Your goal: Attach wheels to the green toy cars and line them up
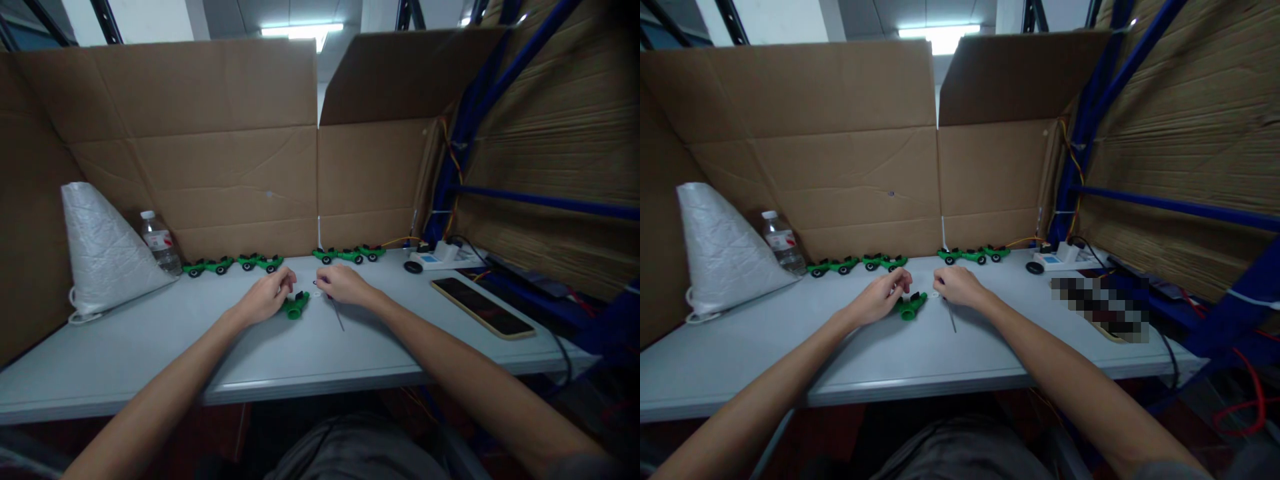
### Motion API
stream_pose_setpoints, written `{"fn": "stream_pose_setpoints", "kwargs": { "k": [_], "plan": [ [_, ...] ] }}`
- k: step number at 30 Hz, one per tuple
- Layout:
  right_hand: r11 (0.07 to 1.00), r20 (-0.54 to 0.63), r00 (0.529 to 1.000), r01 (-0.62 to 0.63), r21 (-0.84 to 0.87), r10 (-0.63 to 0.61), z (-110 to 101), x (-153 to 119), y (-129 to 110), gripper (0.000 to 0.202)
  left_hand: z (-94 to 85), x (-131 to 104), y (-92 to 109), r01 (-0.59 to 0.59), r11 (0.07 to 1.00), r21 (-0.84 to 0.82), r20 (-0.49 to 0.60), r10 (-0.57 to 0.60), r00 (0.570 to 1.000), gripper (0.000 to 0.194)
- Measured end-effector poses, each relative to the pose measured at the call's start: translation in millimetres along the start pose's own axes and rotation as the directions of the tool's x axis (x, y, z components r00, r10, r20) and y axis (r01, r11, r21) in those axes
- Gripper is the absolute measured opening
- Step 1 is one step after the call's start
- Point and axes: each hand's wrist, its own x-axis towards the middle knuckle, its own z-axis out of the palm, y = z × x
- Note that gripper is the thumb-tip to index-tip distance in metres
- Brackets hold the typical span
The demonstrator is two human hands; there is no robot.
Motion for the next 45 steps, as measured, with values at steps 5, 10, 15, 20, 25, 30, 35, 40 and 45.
{"fn": "stream_pose_setpoints", "kwargs": {
  "k": [5,10,15,20,25,30,35,40,45],
  "plan": [
    [0.976,0.033,0.981,0.189,0.105,-0.193,7,-1,-5,0.021,-0.8,1,-5,0.032,0.994,0.108,-0.083,-0.023,0.996,0.017],
    [0.966,0.068,0.972,0.211,0.152,-0.223,11,-3,-11,0.018,-0.8,1,-9,0.087,0.980,0.179,-0.205,-0.050,0.977,0.015],
    [0.966,0.096,0.970,0.209,0.149,-0.225,5,-5,-15,0.016,-3.7,1,-10,0.119,0.977,0.180,-0.245,-0.073,0.967,0.013],
    [0.977,0.104,0.975,0.184,0.111,-0.195,3,-5,-16,0.021,-4.8,1,-10,0.115,0.979,0.170,-0.238,-0.072,0.969,0.013],
    [0.997,-0.033,0.996,0.082,0.003,-0.082,1,-2,-10,0.031,-3.8,0,-8,0.055,0.993,0.107,-0.180,-0.035,0.983,0.017],
    [0.989,-0.162,0.978,-0.142,-0.052,0.132,-4,2,-2,0.037,-2.1,-1,-5,0.009,0.999,0.031,-0.099,-0.005,0.995,0.023],
    [0.958,-0.127,0.956,-0.276,-0.078,0.265,-4,5,6,0.035,-3.0,0,-4,0.002,0.999,0.045,-0.088,0.002,0.996,0.024],
    [0.953,-0.109,0.953,-0.291,-0.082,0.281,2,3,15,0.031,-5.0,0,-2,-0.005,0.998,0.067,-0.090,0.011,0.996,0.025],
    [0.947,-0.043,0.954,-0.301,-0.109,0.298,6,2,20,0.035,-6.0,-2,2,-0.004,0.999,0.045,-0.117,0.009,0.993,0.025]
  ]
}}
